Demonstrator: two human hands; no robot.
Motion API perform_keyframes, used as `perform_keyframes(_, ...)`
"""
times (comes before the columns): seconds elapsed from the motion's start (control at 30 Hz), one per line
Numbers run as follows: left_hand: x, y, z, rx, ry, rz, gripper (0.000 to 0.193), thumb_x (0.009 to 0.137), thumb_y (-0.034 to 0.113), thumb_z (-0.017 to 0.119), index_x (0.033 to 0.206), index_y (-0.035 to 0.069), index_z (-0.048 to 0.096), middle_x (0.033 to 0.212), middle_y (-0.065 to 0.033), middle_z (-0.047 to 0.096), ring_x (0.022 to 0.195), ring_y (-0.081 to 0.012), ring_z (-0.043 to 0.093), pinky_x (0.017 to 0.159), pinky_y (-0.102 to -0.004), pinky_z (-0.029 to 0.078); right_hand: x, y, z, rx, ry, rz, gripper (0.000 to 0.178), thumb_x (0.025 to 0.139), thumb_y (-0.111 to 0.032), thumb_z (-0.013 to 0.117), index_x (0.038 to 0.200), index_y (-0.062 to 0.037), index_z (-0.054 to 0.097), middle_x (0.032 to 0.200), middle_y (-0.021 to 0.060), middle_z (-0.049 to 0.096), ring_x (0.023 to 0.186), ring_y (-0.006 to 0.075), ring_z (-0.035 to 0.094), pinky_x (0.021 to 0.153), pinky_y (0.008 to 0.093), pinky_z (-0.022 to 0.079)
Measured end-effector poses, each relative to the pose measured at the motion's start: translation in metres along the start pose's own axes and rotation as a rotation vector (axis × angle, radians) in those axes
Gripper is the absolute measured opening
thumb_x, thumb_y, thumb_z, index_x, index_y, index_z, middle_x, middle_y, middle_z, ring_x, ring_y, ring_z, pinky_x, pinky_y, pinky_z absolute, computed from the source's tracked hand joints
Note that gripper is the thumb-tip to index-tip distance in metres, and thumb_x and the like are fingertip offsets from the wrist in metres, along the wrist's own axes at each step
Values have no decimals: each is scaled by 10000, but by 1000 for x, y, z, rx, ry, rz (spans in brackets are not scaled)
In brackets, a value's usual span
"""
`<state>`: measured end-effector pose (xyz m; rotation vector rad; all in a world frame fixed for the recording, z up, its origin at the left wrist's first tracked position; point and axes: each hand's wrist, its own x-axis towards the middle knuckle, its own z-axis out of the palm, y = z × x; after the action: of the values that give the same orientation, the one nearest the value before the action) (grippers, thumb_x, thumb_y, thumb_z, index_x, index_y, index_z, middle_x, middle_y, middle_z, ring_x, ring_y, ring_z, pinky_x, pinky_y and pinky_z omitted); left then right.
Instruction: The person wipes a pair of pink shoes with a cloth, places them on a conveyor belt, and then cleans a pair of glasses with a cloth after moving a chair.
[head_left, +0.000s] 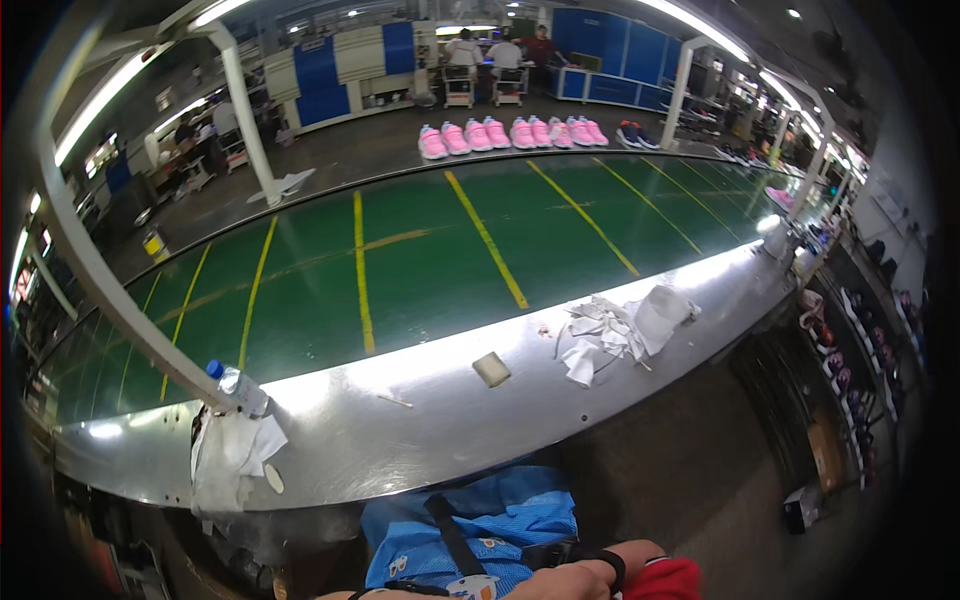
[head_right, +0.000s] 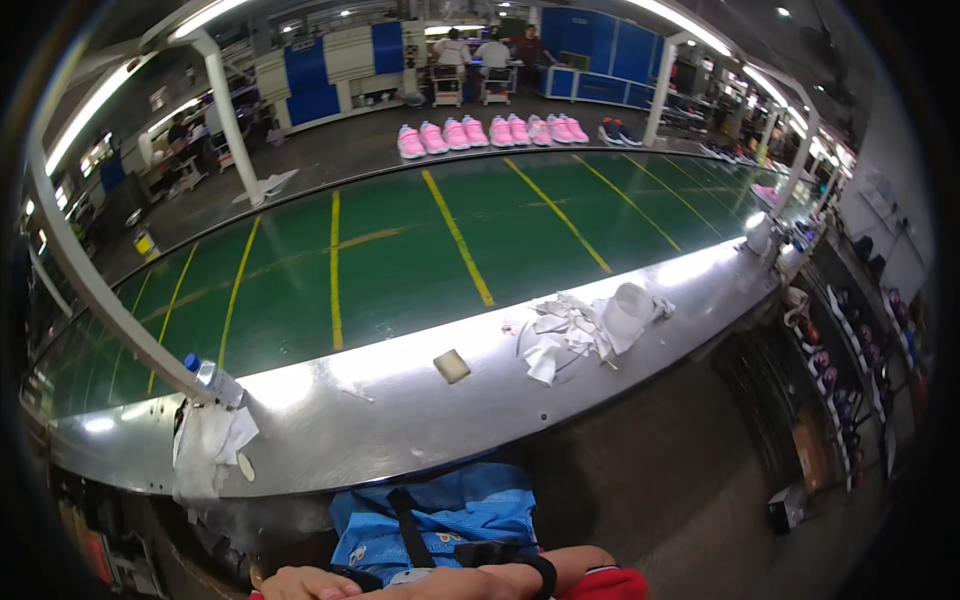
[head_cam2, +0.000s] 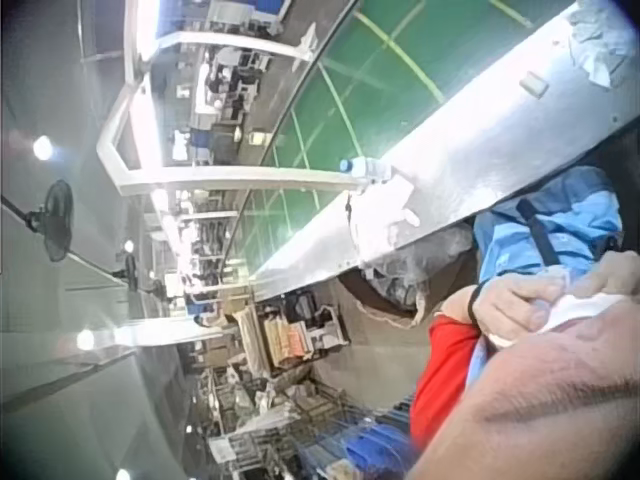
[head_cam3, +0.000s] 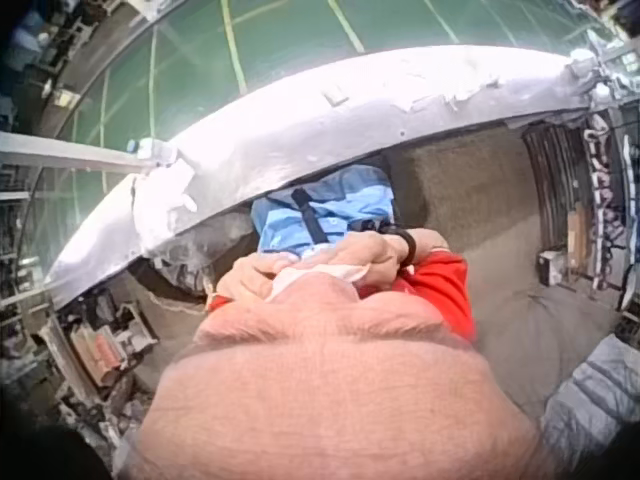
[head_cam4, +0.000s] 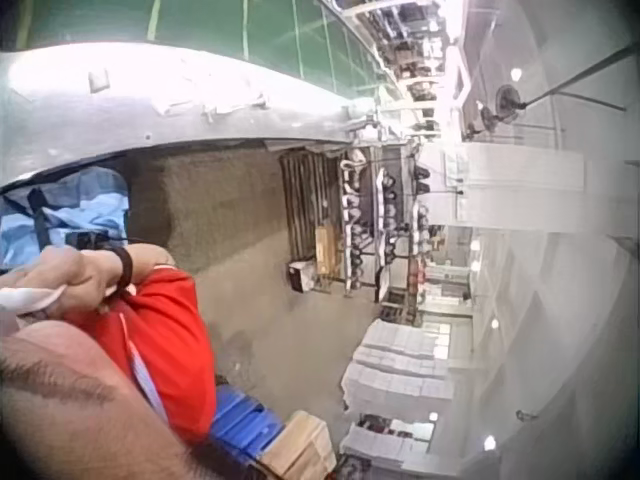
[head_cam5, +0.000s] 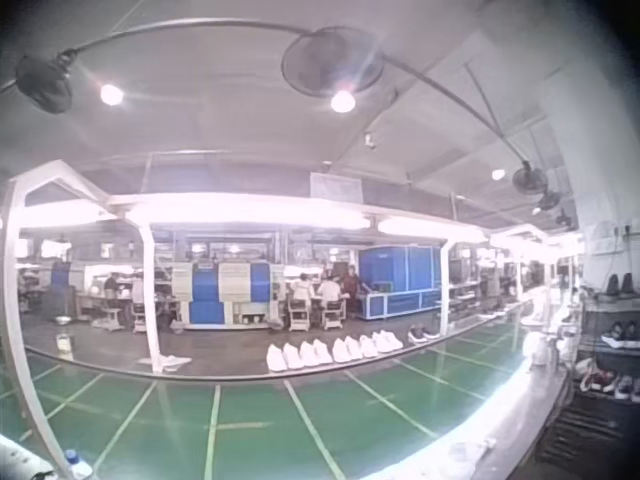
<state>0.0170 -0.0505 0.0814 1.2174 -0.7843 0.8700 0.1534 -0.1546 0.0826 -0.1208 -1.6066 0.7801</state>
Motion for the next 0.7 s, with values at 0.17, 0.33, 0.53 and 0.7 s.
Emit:
perform_keyframes(0.17,-15,15,10,166,403,-289,371,841,219,452,1107,-39,444,1013,-136,527,844,-244,535,728,-360,442,-10,10,-10,-35,-175,339,353,858,-136,423,1165,38,408,1115,114,482,1018,224,446,886,324,322)
perform_keyframes(0.33,-21,-8,-4,97,957,-685,418,867,200,428,1226,-1,359,1070,-85,509,915,-152,528,763,-320,458,-26,23,-26,681,998,642,403,880,-189,392,1209,39,350,1135,149,483,1086,255,450,941,351,339)
perform_keyframes(0.53,-55,-36,-32,-187,1186,-893,434,897,256,366,1289,84,298,1084,-53,497,949,-141,504,773,-321,456,-63,62,-39,682,1154,741,403,894,-171,359,1217,63,305,1201,198,395,1140,270,392,964,395,318)
perform_keyframes(0.7,-70,-36,-34,-197,1239,-848,444,876,244,407,1266,45,338,1099,-71,473,991,-149,460,844,-335,405,-69,67,-37,611,1219,821,379,900,-155,351,1209,63,328,1137,172,442,1084,242,428,925,362,353)
